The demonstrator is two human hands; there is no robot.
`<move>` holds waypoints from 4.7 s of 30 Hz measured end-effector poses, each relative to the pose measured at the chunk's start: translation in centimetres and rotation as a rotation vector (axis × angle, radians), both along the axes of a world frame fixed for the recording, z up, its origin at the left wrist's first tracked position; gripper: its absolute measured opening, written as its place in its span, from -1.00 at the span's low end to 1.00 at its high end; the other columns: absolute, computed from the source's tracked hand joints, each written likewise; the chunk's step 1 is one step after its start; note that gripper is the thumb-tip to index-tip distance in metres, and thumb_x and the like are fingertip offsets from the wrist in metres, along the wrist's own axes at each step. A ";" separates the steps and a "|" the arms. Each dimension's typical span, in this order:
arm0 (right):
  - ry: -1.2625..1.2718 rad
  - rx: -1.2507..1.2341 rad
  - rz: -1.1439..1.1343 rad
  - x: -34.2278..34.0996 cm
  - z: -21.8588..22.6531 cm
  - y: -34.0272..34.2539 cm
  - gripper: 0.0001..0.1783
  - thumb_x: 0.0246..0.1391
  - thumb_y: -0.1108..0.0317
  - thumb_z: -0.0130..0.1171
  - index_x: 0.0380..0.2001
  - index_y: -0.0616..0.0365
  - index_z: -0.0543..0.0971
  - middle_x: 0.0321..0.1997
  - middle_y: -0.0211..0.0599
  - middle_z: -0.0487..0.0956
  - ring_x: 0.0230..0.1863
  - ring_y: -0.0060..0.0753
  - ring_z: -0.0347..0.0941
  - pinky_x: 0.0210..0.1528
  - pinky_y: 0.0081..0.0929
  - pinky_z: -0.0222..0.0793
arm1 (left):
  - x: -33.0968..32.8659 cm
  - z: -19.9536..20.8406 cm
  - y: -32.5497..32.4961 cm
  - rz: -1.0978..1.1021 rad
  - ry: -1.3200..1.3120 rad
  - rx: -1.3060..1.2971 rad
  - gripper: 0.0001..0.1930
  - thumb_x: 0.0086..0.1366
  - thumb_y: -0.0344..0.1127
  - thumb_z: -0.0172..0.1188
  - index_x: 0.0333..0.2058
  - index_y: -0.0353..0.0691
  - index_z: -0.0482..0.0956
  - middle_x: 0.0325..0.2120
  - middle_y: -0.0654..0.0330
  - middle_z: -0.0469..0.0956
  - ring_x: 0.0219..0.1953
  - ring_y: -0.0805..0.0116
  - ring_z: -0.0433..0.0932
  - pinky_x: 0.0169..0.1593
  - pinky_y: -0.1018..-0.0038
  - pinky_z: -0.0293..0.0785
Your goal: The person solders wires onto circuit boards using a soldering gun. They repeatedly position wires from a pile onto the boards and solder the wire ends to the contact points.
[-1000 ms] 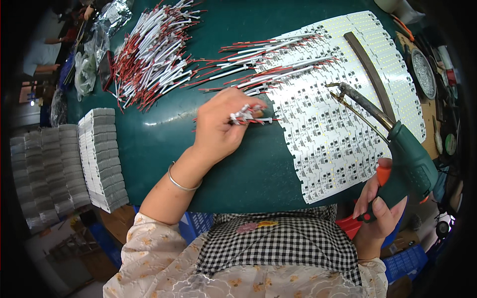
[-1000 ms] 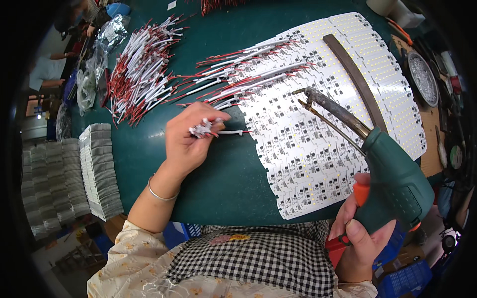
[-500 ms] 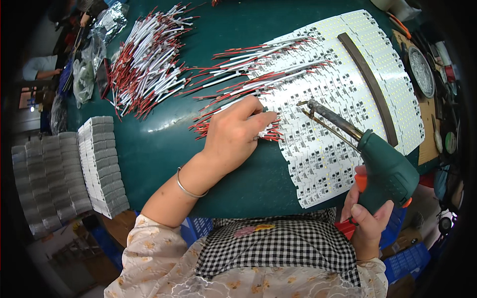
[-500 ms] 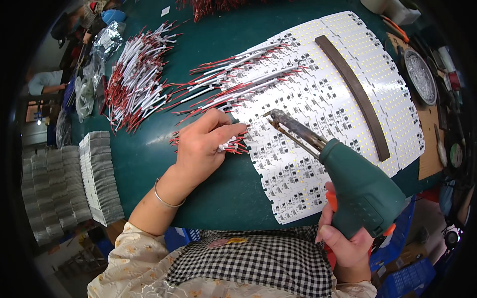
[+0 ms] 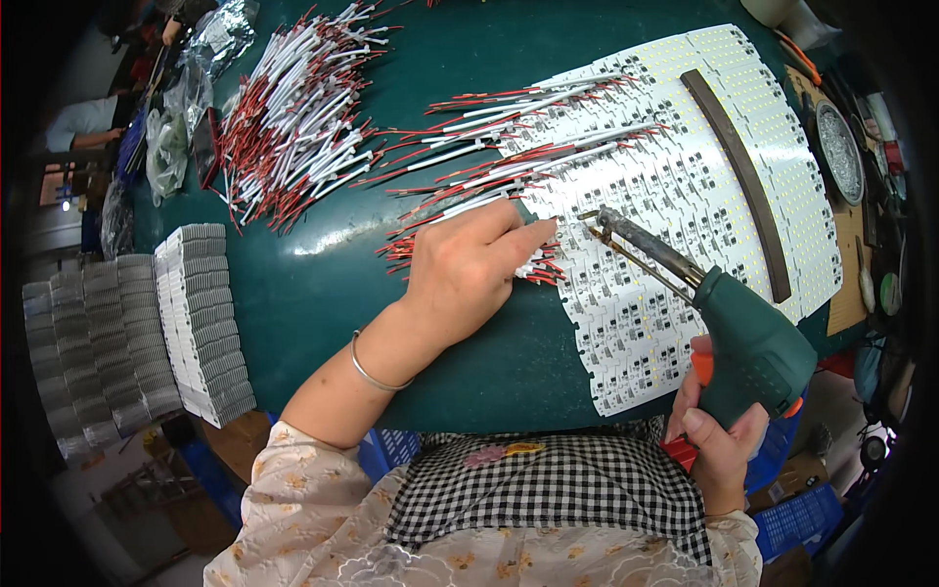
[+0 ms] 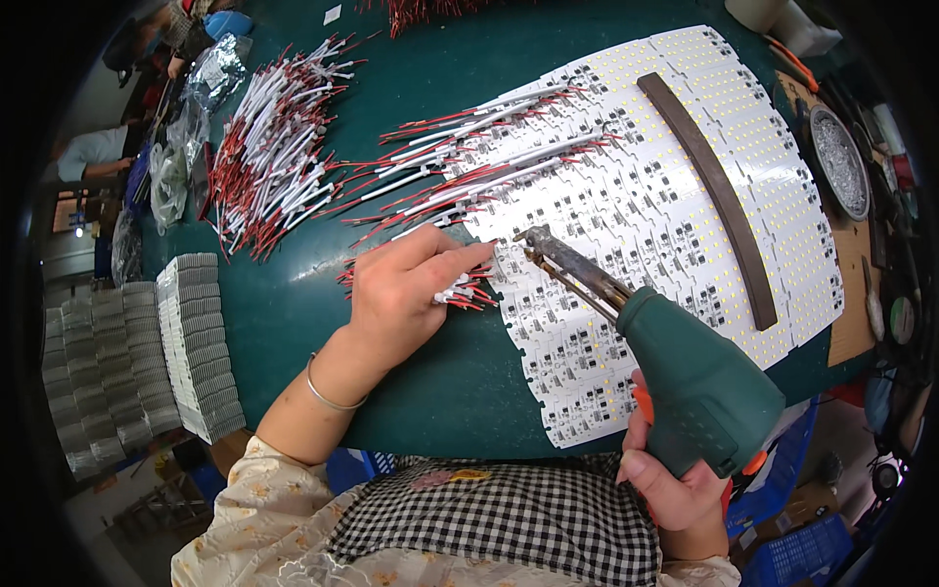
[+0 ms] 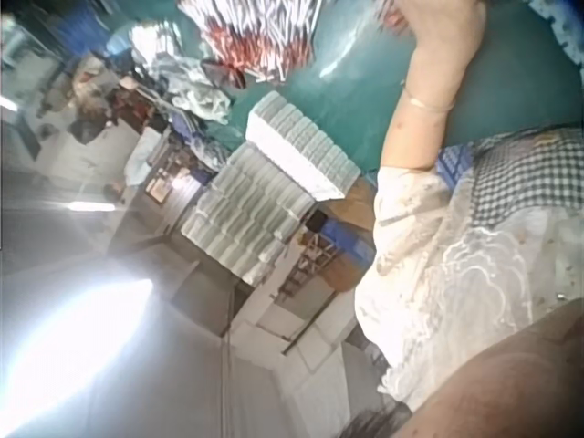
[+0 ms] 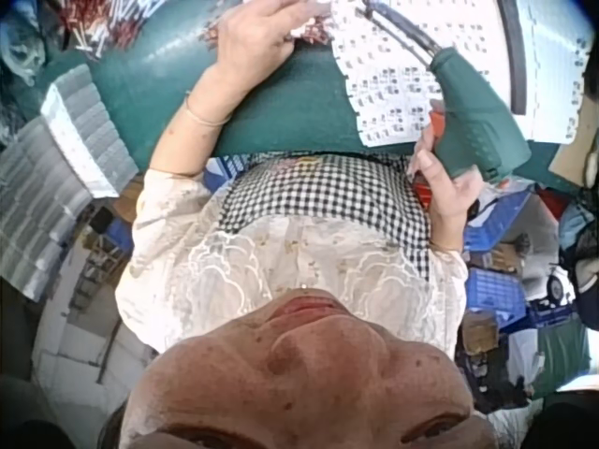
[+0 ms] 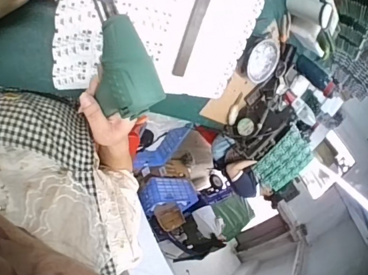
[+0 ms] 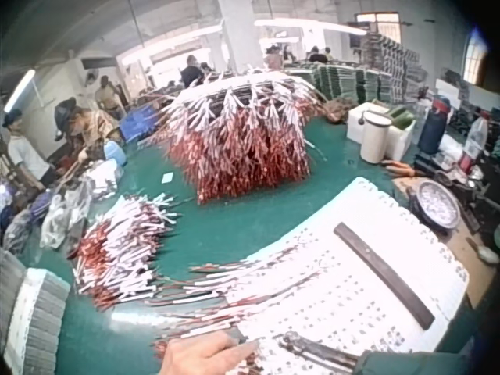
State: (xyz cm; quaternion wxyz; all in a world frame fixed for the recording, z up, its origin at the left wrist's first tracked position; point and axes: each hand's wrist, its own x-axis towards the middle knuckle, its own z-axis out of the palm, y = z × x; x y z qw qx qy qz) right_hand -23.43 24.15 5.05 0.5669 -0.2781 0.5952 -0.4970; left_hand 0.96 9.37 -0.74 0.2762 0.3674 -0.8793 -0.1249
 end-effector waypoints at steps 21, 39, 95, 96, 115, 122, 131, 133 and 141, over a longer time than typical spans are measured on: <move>0.010 0.079 0.132 -0.2 -1.0 0.2 -0.41 -0.12 0.47 0.23 0.02 0.36 0.28 -0.41 -0.27 0.35 -0.52 -0.51 0.36 -0.54 -0.53 0.43 | -0.2 -0.6 0.1 -0.031 -0.003 -0.001 -0.51 -0.30 -0.69 0.14 -0.27 -0.17 0.62 -0.47 0.24 0.52 -0.52 0.33 0.54 -0.56 0.48 0.44; -0.054 0.015 0.031 0.4 0.5 -0.8 -0.30 -0.15 0.39 0.28 0.04 0.48 0.25 -0.51 -0.31 0.35 -0.64 -0.51 0.34 -0.63 -0.57 0.39 | -0.1 -0.7 0.2 -0.042 0.024 -0.050 -0.49 -0.31 -0.69 0.14 -0.25 -0.20 0.60 -0.48 0.22 0.50 -0.56 0.32 0.51 -0.59 0.47 0.42; 0.019 -0.268 -0.105 -2.4 1.7 -0.5 -0.18 -0.14 0.33 0.31 0.08 0.58 0.13 -0.53 -0.26 0.37 -0.71 -0.53 0.33 -0.76 -0.60 0.35 | 0.0 0.3 -1.0 0.103 0.431 0.248 -0.74 0.05 -0.71 0.07 -0.29 -0.31 0.57 -0.45 0.13 0.62 -0.46 0.42 0.55 -0.38 0.53 0.49; -0.002 -0.229 -0.076 -2.4 1.6 -0.3 -0.17 -0.14 0.33 0.32 0.08 0.58 0.12 -0.53 -0.26 0.37 -0.70 -0.53 0.33 -0.76 -0.59 0.36 | -0.2 0.3 -0.3 0.229 0.529 0.356 -0.72 0.00 -0.76 0.07 -0.32 -0.32 0.58 -0.42 0.12 0.63 -0.44 0.44 0.56 -0.34 0.54 0.51; -0.013 -0.038 -0.078 -0.8 0.3 -0.5 -0.21 -0.24 0.36 0.32 0.06 0.54 0.24 -0.54 -0.28 0.36 -0.66 -0.51 0.31 -0.68 -0.58 0.35 | -0.9 -0.2 -1.0 -0.035 0.015 -0.025 -0.48 -0.32 -0.71 0.11 -0.28 -0.16 0.64 -0.58 0.22 0.47 -0.54 0.32 0.49 -0.55 0.44 0.37; -0.012 -0.041 -0.066 -0.6 0.1 -0.5 -0.21 -0.23 0.37 0.31 0.07 0.54 0.23 -0.50 -0.24 0.37 -0.65 -0.51 0.31 -0.67 -0.57 0.35 | -0.9 -0.3 -1.0 -0.057 0.050 -0.035 -0.47 -0.33 -0.68 0.13 -0.26 -0.14 0.66 -0.61 0.25 0.48 -0.62 0.35 0.47 -0.62 0.47 0.34; -0.087 -0.047 0.107 -1.6 -0.4 -0.3 -0.35 -0.10 0.56 0.20 0.11 0.50 0.28 -0.08 0.00 0.45 -0.47 -0.52 0.37 -0.55 -0.60 0.42 | -0.9 -0.2 -0.7 -0.056 -0.016 -0.048 -0.45 -0.36 -0.67 0.15 -0.24 -0.16 0.65 -0.60 0.25 0.46 -0.64 0.36 0.45 -0.66 0.48 0.31; -0.077 -0.051 0.106 -1.5 -0.5 -0.3 -0.37 -0.10 0.57 0.19 0.10 0.50 0.28 -0.11 -0.01 0.46 -0.46 -0.52 0.38 -0.55 -0.60 0.41 | -0.9 -0.1 -0.7 -0.058 -0.019 -0.037 -0.44 -0.37 -0.67 0.15 -0.24 -0.17 0.64 -0.60 0.25 0.45 -0.65 0.36 0.44 -0.65 0.47 0.31; -0.009 0.051 0.025 -0.5 -0.6 -0.7 -0.39 -0.17 0.46 0.24 0.01 0.38 0.30 -0.44 -0.27 0.37 -0.56 -0.52 0.36 -0.58 -0.56 0.42 | -1.0 -0.4 -1.0 -0.090 0.056 -0.015 -0.43 -0.38 -0.69 0.14 -0.23 -0.21 0.62 -0.60 0.23 0.41 -0.63 0.33 0.42 -0.63 0.46 0.33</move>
